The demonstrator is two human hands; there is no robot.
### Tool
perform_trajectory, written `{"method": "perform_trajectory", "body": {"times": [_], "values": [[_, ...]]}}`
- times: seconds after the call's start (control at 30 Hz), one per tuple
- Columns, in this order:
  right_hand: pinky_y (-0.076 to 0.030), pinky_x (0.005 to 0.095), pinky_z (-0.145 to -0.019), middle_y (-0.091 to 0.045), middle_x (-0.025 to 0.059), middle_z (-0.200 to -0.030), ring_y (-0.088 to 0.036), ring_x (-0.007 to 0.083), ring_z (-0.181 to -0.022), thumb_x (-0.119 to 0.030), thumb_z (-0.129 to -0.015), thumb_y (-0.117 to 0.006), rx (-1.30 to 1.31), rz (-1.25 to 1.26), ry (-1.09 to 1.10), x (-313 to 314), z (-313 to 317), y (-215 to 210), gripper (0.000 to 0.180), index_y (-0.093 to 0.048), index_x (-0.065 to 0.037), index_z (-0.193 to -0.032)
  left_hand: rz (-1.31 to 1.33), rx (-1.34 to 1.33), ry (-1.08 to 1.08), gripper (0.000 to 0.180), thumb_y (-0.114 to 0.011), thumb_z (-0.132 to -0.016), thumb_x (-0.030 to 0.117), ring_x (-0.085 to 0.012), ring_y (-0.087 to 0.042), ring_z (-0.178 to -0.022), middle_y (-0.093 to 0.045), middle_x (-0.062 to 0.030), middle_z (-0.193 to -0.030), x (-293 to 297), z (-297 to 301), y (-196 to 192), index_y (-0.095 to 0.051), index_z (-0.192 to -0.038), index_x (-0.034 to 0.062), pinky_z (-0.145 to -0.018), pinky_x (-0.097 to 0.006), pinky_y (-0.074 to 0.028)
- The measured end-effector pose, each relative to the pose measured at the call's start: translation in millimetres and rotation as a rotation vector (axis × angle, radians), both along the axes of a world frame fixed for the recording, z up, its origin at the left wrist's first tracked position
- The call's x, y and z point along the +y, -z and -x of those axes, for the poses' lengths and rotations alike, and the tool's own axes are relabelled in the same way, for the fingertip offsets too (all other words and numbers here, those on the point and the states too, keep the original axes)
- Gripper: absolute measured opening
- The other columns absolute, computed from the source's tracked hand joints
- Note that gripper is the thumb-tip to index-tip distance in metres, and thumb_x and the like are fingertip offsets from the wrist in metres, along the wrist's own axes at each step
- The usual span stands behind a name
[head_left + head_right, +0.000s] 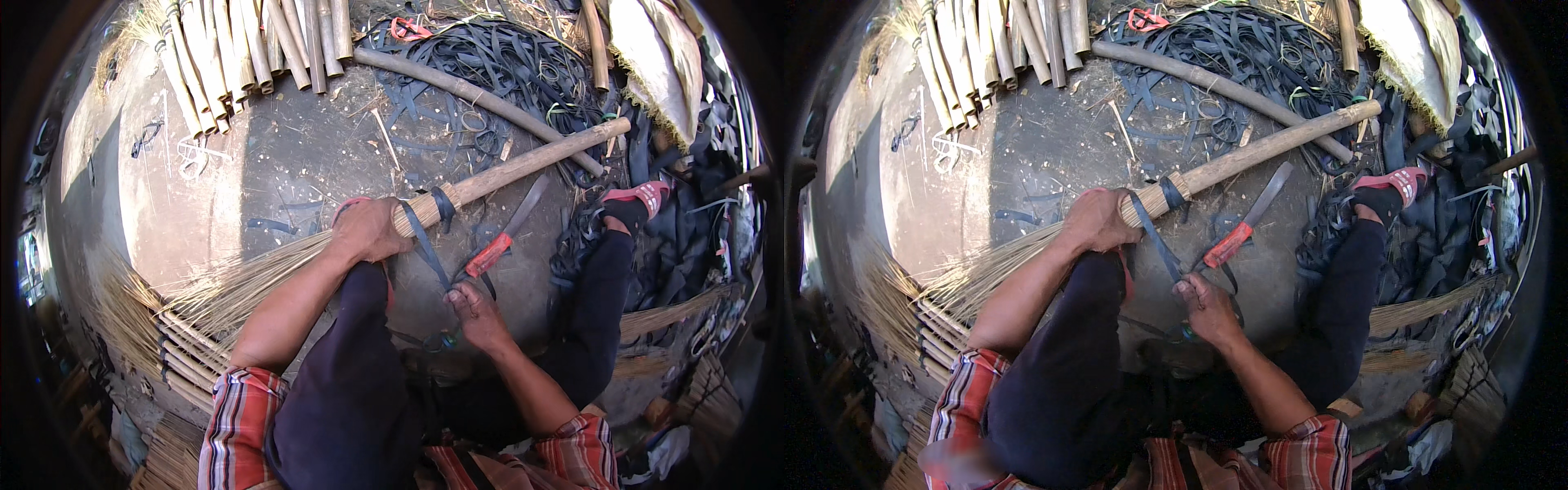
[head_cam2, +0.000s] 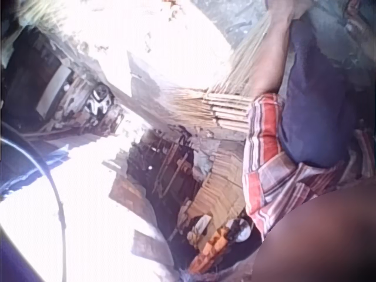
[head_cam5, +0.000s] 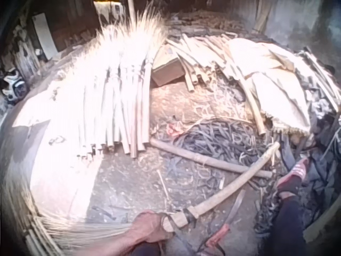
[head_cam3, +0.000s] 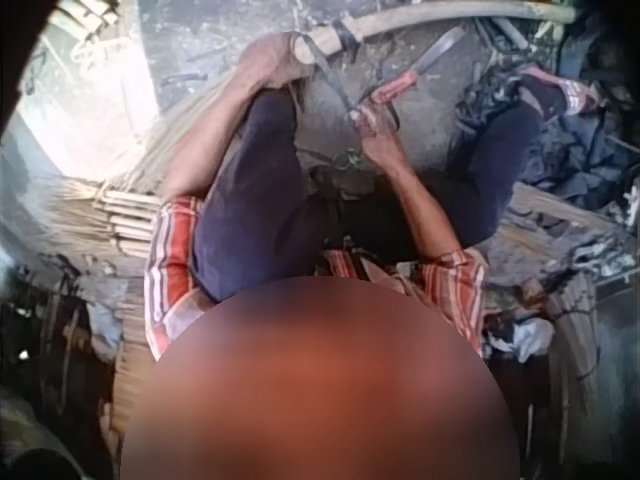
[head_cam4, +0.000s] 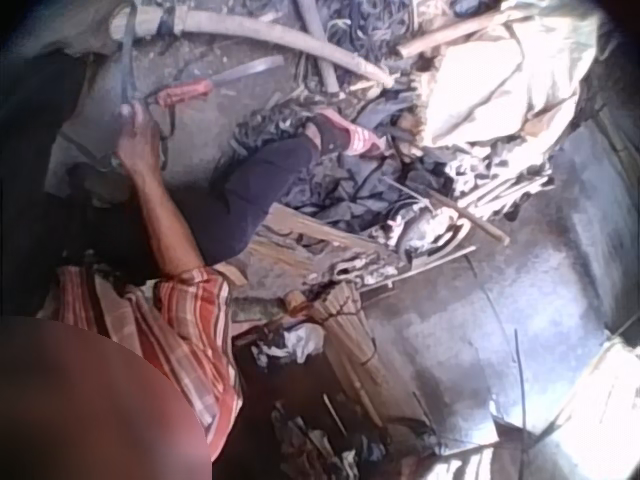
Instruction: The person gathers bundles of thin sticks, aligns them, and wraps them with black strips to form a broom head. They then attach the bundle to a wooden handle and continue wrapping to secure it.
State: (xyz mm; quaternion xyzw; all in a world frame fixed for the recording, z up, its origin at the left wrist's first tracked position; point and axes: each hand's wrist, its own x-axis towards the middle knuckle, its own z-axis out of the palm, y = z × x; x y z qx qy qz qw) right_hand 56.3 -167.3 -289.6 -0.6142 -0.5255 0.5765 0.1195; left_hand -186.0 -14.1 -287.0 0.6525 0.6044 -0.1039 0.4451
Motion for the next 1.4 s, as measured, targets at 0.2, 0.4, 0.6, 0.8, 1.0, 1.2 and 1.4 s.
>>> {"method": "perform_trajectory", "body": {"times": [0.2,0.4,0.6,0.8,1.0,1.2,1.4], "values": [[-0.054,0.0481,-0.083,-0.074,0.0162,-0.099,-0.071,0.0384,-0.096,-0.019,-0.104,-0.057,-0.067,-0.194,-0.101,21.1,-5.8,63.0,0.017,-0.066,-0.006,-0.110,0.178,-0.430,0.027,0.058,-0.088,-0.067,0.029,-0.0299,-0.075,-0.091,-0.077,-0.0174,-0.098,-0.6,3.2,-46.1,-0.072,-0.115,0.0010,-0.086,-0.039,-0.057],[-0.055,0.0418,-0.079,-0.070,0.0098,-0.092,-0.070,0.0319,-0.088,-0.021,-0.087,-0.074,0.056,-0.659,-0.428,116.7,-6.0,50.1,0.019,-0.066,-0.011,-0.102,0.555,-0.627,0.286,0.051,-0.093,-0.074,0.023,-0.0166,-0.071,-0.091,-0.076,-0.0085,-0.096,9.9,2.5,-47.7,-0.071,-0.114,0.0003,-0.083,-0.031,-0.054],[-0.051,0.0478,-0.104,-0.068,0.0144,-0.126,-0.065,0.0361,-0.122,-0.028,-0.087,-0.071,-0.122,-0.833,-0.474,131.7,7.7,34.4,0.034,-0.069,-0.014,-0.118,0.662,-0.672,0.095,0.060,-0.094,-0.073,0.027,-0.0198,-0.069,-0.105,-0.075,-0.0086,-0.110,11.6,6.8,-32.3,-0.068,-0.122,0.0025,-0.093,-0.032,-0.052],[-0.047,0.0528,-0.112,-0.061,0.0287,-0.143,-0.059,0.0438,-0.133,-0.028,-0.100,-0.064,-0.719,-0.497,-0.553,114.7,13.7,-0.6,0.039,-0.069,-0.002,-0.129,0.026,-0.053,0.137,0.069,-0.088,-0.070,0.036,-0.0400,-0.073,-0.104,-0.076,-0.0210,-0.109,7.3,-9.7,-10.7,-0.064,-0.126,0.0034,-0.092,-0.046,-0.056],[-0.055,0.0555,-0.086,-0.075,0.0277,-0.094,-0.073,0.0444,-0.096,-0.040,-0.103,-0.063,-0.400,-0.200,-0.097,144.0,49.3,-19.0,0.040,-0.074,-0.003,-0.110,-0.213,0.110,0.103,0.063,-0.084,-0.074,0.036,-0.0463,-0.074,-0.086,-0.075,-0.0254,-0.093,-21.2,-22.8,15.5,-0.062,-0.123,0.0023,-0.077,-0.054,-0.060],[-0.055,0.0554,-0.088,-0.073,0.0298,-0.095,-0.072,0.0466,-0.096,-0.039,-0.103,-0.060,-0.197,-0.108,-0.011,157.8,72.4,19.6,0.039,-0.074,-0.003,-0.108,-0.215,0.135,0.111,0.052,-0.085,-0.074,0.031,-0.0424,-0.076,-0.089,-0.073,-0.0235,-0.100,-28.2,-21.5,29.5,-0.066,-0.111,-0.0002,-0.080,-0.052,-0.063],[-0.056,0.0468,-0.072,-0.071,0.0162,-0.073,-0.071,0.0366,-0.068,-0.039,-0.108,-0.056,0.130,-0.057,0.263,111.7,68.4,21.7,0.042,-0.072,0.000,-0.105,-0.221,0.124,0.083,0.056,-0.084,-0.077,0.035,-0.0426,-0.075,-0.091,-0.072,-0.0226,-0.102,-30.0,-22.5,29.6,-0.063,-0.116,0.0022,-0.079,-0.051,-0.063]]}}
